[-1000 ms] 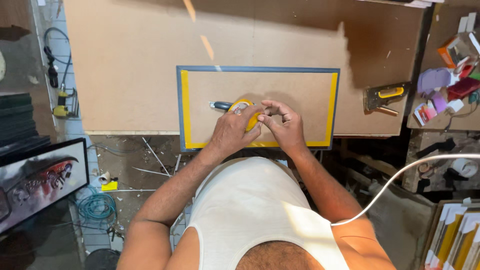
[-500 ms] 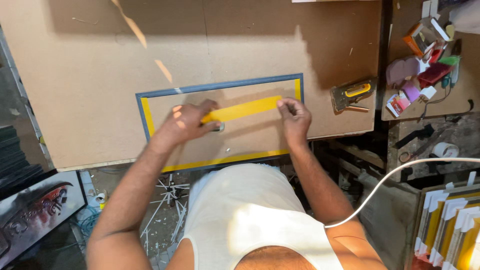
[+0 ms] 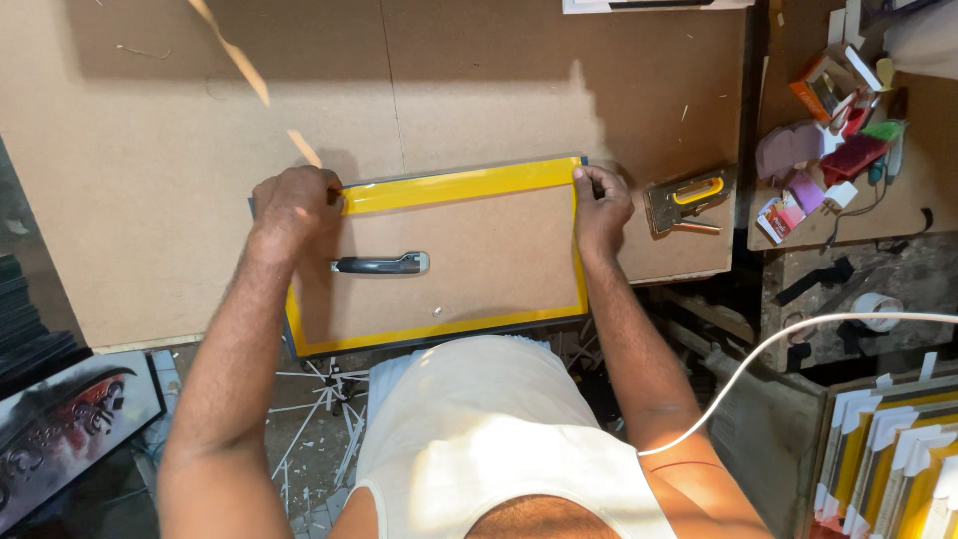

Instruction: The person assembles picture frames by applying yellow tape to the edges of a board, using a utility knife to trim excess tape, and securing the corners with a staple gun. They repeat this process for multiple frames, stacking completed units on the table.

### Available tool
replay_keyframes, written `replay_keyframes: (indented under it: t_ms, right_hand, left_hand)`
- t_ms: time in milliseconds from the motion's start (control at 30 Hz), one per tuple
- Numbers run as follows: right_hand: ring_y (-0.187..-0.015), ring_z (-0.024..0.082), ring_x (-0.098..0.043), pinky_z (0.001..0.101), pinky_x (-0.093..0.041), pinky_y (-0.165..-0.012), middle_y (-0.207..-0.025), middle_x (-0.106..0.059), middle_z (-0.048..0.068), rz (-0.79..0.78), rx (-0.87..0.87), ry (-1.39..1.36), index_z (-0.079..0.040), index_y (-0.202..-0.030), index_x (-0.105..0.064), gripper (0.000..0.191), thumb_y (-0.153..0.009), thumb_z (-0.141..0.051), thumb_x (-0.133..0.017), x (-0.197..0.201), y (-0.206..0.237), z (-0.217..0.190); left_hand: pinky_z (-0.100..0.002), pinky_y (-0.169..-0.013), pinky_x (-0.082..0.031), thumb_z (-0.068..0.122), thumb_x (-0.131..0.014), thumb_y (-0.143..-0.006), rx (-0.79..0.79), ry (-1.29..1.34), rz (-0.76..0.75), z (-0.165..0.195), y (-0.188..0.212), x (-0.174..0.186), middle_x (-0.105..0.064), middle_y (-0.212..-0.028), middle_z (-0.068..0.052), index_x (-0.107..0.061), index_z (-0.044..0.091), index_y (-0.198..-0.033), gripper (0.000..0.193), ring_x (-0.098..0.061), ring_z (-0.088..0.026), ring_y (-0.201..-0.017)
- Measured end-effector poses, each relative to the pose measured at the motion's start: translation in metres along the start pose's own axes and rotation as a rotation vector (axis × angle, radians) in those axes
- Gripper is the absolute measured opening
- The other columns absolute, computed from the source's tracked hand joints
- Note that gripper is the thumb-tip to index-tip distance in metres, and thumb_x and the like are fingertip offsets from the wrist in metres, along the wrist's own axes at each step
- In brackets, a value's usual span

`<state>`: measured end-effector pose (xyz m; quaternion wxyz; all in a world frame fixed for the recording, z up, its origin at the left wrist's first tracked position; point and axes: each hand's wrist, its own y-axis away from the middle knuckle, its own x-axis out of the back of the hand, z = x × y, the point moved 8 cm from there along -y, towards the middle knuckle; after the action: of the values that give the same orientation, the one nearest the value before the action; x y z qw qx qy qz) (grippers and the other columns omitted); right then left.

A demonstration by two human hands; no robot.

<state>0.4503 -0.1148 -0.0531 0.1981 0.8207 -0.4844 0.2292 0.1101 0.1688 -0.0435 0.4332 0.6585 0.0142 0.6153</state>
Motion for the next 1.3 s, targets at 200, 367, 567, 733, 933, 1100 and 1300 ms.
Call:
replay_keyframes:
  t_ms: [200,367,567,733,933,1100,1300]
  right_hand:
    - [-0.087,0.013,-0.07,0.0286,-0.057,-0.079,-0.099,-0.075,0.005,-0.002,-0.045,0.026,-0.003,-0.1,-0.078,0.015,-0.094,-0.017,-0.077,0.002,-0.002,-0.002]
    - [-0.085,0.013,-0.07,0.0287,-0.057,-0.077,-0.097,-0.075,0.005,0.021,0.002,0.034,-0.002,-0.1,-0.078,0.015,-0.093,-0.015,-0.078,0.004,-0.002,-0.003]
    - [-0.08,0.013,-0.068,0.0288,-0.056,-0.074,-0.096,-0.075,0.004,0.034,-0.01,0.072,-0.004,-0.103,-0.078,0.017,-0.093,-0.018,-0.08,0.003,0.0,-0.005]
    - [-0.096,0.016,-0.064,0.0308,-0.056,-0.078,-0.109,-0.07,0.008,-0.003,-0.123,0.295,-0.01,-0.139,-0.056,0.053,-0.093,-0.023,-0.079,0.003,0.006,-0.012]
    - [-0.142,0.033,-0.048,0.0547,-0.031,-0.12,-0.151,-0.053,0.017,-0.23,0.683,0.556,-0.001,-0.15,-0.048,0.065,-0.101,-0.036,-0.073,-0.068,0.071,-0.084]
    - [-0.155,0.036,-0.019,0.0542,-0.013,-0.125,-0.163,-0.029,0.026,-0.626,0.71,0.582,0.007,-0.154,-0.031,0.1,-0.089,-0.062,-0.063,-0.134,0.125,-0.079]
    - [-0.157,0.042,-0.006,0.0545,-0.007,-0.127,-0.168,-0.009,0.032,-0.401,0.447,0.739,0.011,-0.159,-0.016,0.107,-0.097,-0.065,-0.06,-0.087,0.085,-0.046]
  left_hand:
    - [-0.042,-0.083,-0.058,0.021,-0.068,-0.093,0.105,-0.052,-0.024,0.01,-0.003,0.0,-0.078,-0.104,-0.004,-0.079,0.026,-0.111,0.022,-0.073,-0.026,-0.099]
    - [-0.042,-0.083,-0.058,0.02,-0.07,-0.089,0.124,-0.104,-0.075,0.023,0.001,0.01,-0.077,-0.106,-0.006,-0.079,0.023,-0.111,0.024,-0.073,-0.028,-0.101]
    - [-0.04,-0.081,-0.059,0.017,-0.07,-0.088,0.131,-0.159,-0.064,0.03,0.005,0.013,-0.077,-0.103,-0.011,-0.08,0.015,-0.108,0.022,-0.074,-0.03,-0.098]
    - [-0.041,-0.078,-0.06,0.018,-0.07,-0.091,0.119,-0.177,-0.049,0.026,-0.004,0.003,-0.078,-0.102,-0.013,-0.079,0.011,-0.109,0.021,-0.076,-0.03,-0.095]
    - [-0.04,-0.079,-0.06,0.019,-0.07,-0.09,0.109,-0.192,-0.066,0.022,-0.008,-0.002,-0.078,-0.104,-0.013,-0.078,0.01,-0.109,0.022,-0.075,-0.03,-0.097]
    - [-0.041,-0.076,-0.06,0.019,-0.069,-0.091,0.047,-0.212,-0.012,0.024,-0.005,0.002,-0.078,-0.103,-0.013,-0.078,0.01,-0.107,0.021,-0.076,-0.03,-0.095]
    - [-0.042,-0.073,-0.061,0.019,-0.067,-0.093,0.036,-0.172,-0.049,0.014,-0.011,-0.004,-0.079,-0.101,-0.015,-0.077,0.009,-0.11,0.022,-0.077,-0.031,-0.09]
